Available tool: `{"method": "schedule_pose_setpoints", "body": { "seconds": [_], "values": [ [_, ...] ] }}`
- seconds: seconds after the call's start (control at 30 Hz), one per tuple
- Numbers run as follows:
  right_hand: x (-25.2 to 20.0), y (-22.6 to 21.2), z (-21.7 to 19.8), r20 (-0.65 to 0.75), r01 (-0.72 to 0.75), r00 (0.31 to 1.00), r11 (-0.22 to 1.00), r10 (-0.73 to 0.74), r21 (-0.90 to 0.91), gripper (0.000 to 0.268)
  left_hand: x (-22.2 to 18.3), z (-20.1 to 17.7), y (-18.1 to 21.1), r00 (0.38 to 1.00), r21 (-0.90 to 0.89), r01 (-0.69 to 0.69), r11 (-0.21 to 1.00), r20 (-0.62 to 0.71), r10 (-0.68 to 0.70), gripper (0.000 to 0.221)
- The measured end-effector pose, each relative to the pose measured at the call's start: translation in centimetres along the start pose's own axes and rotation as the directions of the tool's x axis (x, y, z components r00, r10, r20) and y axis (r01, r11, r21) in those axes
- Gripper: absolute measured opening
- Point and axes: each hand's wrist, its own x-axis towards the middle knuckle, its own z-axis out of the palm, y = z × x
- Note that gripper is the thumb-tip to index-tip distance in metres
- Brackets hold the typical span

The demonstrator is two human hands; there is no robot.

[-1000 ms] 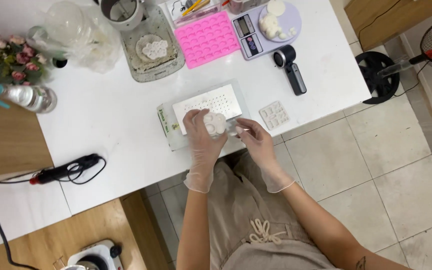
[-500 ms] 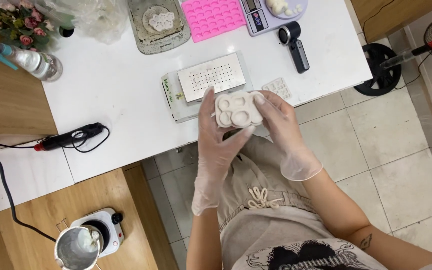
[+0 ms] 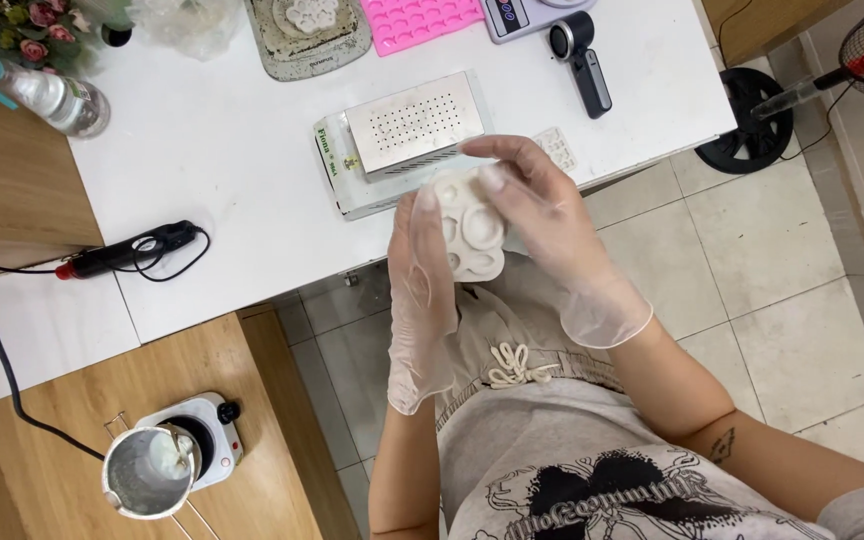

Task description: Preparing small wax decorative pieces by hand using a mold.

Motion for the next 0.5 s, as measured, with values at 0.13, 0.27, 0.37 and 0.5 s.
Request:
{"method": "schedule_pose_setpoints", "body": {
  "seconds": [0.13, 0.27, 0.37, 0.5],
  "values": [
    [-0.4, 0.8, 0.6, -0.052, 0.194, 0.979, 0.979, -0.197, -0.058, 0.036, -0.3, -0.4, 0.5, 1.000, -0.040, -0.016, 0.999, -0.010, 0.015, 0.056],
    [0.0, 0.4, -0.4, 0.113, 0.633, 0.660, 0.468, -0.742, -0.617, 0.032, 0.1, 0.3, -0.3, 1.000, 0.017, 0.008, 1.000, 0.024, -0.009, 0.058],
    [-0.7, -0.6, -0.2, 0.167, 0.690, 0.623, 0.435, -0.764, -0.579, 0.025, -0.1, 0.8, 1.1, 0.999, -0.131, -0.043, 0.990, -0.021, 0.041, 0.045],
    [-0.7, -1.7, 0.3, 0.163, 0.680, 0.640, 0.455, -0.751, -0.574, 0.026, -0.1, 1.2, -5.2, 0.997, -0.452, -0.038, 0.891, 0.039, 0.063, 0.063]
  ]
}}
